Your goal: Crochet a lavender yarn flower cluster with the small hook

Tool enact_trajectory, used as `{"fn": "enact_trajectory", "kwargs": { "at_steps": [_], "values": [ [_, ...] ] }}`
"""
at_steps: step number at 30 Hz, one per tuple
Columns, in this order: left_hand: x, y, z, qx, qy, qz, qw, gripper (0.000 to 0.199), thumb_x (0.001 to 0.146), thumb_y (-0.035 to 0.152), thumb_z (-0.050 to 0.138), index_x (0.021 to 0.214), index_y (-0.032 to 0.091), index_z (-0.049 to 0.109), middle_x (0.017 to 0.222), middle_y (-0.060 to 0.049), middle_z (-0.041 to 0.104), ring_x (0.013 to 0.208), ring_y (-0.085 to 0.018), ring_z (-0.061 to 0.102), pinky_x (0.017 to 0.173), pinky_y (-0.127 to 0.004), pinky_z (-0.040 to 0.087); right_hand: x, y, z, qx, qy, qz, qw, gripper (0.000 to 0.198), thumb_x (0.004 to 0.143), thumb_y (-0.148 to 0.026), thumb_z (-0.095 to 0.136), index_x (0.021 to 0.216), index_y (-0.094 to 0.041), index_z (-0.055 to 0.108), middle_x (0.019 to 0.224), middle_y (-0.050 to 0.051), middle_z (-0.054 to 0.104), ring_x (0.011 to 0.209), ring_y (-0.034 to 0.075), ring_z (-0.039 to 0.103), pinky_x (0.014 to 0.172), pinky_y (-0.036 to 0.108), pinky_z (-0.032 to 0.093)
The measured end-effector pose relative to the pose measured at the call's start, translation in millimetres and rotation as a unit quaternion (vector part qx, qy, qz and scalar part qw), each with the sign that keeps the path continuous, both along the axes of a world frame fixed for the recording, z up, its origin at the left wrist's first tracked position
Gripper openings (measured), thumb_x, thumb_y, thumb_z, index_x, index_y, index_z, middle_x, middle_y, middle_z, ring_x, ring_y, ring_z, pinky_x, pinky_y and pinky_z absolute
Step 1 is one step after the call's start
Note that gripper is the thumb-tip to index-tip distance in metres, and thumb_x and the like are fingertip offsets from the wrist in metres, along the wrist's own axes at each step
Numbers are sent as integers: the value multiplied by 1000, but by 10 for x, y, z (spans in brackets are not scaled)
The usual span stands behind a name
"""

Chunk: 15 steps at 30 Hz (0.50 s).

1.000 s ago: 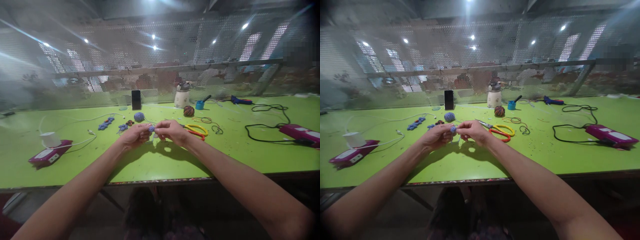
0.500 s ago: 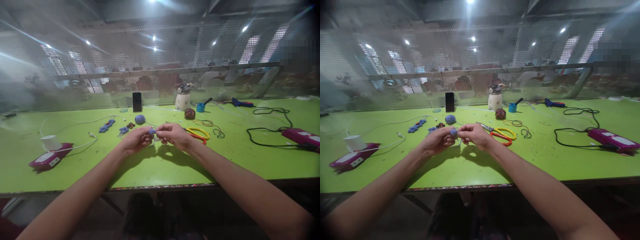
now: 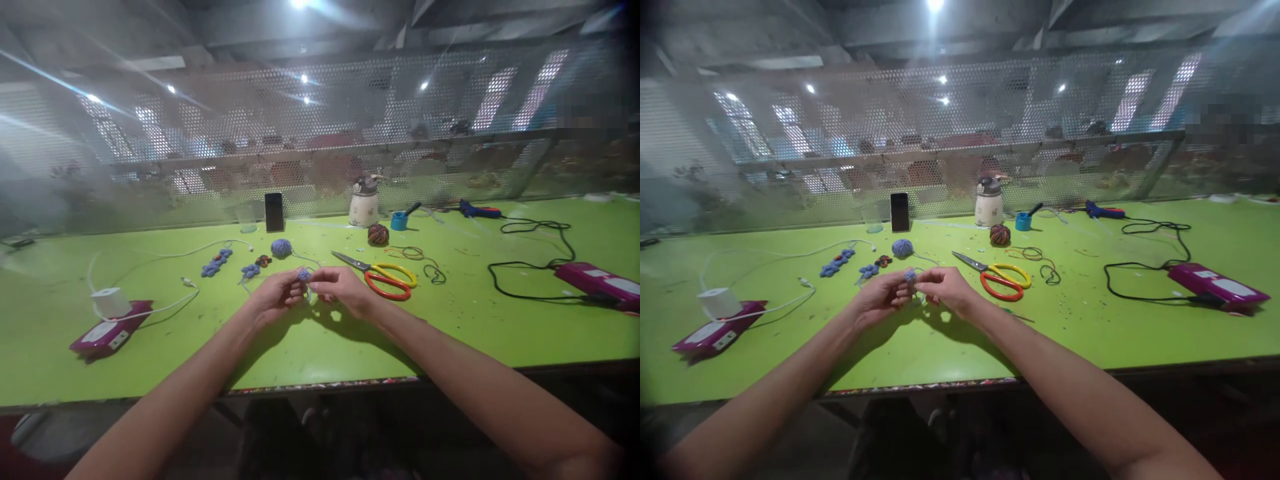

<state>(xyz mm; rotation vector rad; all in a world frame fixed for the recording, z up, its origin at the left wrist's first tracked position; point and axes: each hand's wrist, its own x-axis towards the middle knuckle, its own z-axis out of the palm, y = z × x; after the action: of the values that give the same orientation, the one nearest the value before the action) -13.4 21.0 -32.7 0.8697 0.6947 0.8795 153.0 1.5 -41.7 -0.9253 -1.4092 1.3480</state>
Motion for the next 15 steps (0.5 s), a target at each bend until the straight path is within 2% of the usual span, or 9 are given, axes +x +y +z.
{"fn": "enact_trajectory", "kwargs": {
  "at_steps": [5, 8, 12, 15],
  "values": [
    [2, 1, -35, -6, 0, 8, 1000, 18, 78, 16, 69, 68, 11, 56, 49, 9, 31, 39, -2, 23, 35, -12, 18, -91, -28, -37, 6, -30, -42, 999, 24, 63, -32, 77, 67, -13, 64, 50, -5, 50, 44, 6, 36, 45, 22, 26],
    [1, -14, -11, -7, -6, 7, 1000, 23, 78, 19, 71, 65, 13, 53, 48, 10, 28, 39, -2, 22, 35, -12, 18, -83, -20, -65, 13, -45, -53, 998, 24, 63, -35, 74, 65, -14, 62, 46, -7, 45, 43, 6, 33, 43, 22, 22],
    [1, -50, 46, -9, -12, -1, 1000, 28, 77, 20, 72, 61, 13, 49, 50, 9, 30, 40, -2, 24, 35, -12, 19, -42, 16, -108, 27, -73, -48, 996, 26, 62, -39, 73, 62, -16, 60, 43, -7, 44, 41, 7, 33, 42, 23, 24],
    [-1, -79, 87, -13, -13, -12, 1000, 29, 80, 20, 69, 61, 14, 48, 51, 7, 33, 41, -3, 28, 36, -11, 21, -18, 50, -134, 57, -100, -60, 992, 22, 63, -35, 70, 59, -17, 59, 45, -6, 45, 44, 8, 36, 46, 24, 28]
  ]
}}
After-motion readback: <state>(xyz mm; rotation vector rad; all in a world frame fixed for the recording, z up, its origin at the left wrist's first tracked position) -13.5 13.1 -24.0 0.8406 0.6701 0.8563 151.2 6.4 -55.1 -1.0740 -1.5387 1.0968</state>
